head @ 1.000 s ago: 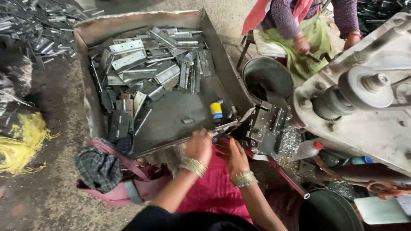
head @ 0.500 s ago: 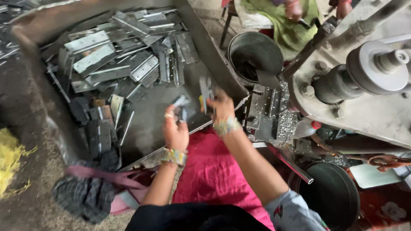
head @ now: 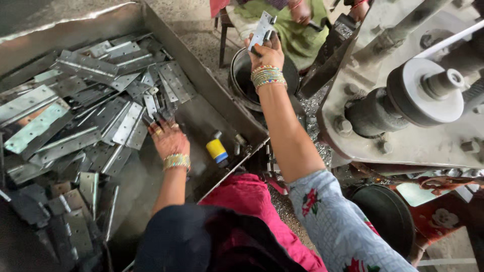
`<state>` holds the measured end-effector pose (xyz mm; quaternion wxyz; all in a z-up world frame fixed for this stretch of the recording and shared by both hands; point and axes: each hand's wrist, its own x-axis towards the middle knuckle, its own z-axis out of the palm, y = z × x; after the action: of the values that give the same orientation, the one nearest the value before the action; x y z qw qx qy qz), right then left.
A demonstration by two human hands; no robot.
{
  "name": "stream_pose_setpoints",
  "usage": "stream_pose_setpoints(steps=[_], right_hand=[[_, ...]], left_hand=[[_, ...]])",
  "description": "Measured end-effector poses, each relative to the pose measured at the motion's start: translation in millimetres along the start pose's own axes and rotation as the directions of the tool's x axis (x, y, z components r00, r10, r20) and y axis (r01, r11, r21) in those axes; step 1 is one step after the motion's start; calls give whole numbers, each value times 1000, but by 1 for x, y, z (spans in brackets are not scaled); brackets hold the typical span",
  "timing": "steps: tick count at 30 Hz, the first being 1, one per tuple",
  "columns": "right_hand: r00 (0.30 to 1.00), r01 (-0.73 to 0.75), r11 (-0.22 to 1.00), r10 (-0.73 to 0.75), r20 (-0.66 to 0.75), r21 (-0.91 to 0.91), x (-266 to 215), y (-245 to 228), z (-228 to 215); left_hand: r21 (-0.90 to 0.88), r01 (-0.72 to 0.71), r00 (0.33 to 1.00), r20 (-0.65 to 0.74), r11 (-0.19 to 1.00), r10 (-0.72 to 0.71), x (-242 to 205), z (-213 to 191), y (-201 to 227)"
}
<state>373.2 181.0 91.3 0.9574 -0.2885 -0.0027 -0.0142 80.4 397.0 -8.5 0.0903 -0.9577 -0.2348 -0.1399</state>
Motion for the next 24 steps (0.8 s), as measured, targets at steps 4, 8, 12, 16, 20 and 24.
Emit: stream_pose_setpoints(steps=[4,8,12,16,20,24], right_hand=[[999,43,995,-44,10,88,34,14,-7],[988,-10,994,26,-153,105,43,27,0],[985,-94,993,104,-141,73,57,30,6],[945,324,938,-328,-16,-123,113,3,35],[983,155,985,-162,88,80,157,-65,58],[969,-88,967,28,245,241,184,-110,93]], left_hand=[[-15,-146,986,80,989,147,-31,17,-27],[-218,-156,985,-111,963,134,-63,2,-47],[-285,-234,964,-194,929,184,-76,-20,-52],[-345,-208,977,-119,915,177,-71,-32,-55],[-395,-192,980,-133,899,151,-72,-33,-60],[-396,-186,979,-157,899,133,-68,-33,-61]])
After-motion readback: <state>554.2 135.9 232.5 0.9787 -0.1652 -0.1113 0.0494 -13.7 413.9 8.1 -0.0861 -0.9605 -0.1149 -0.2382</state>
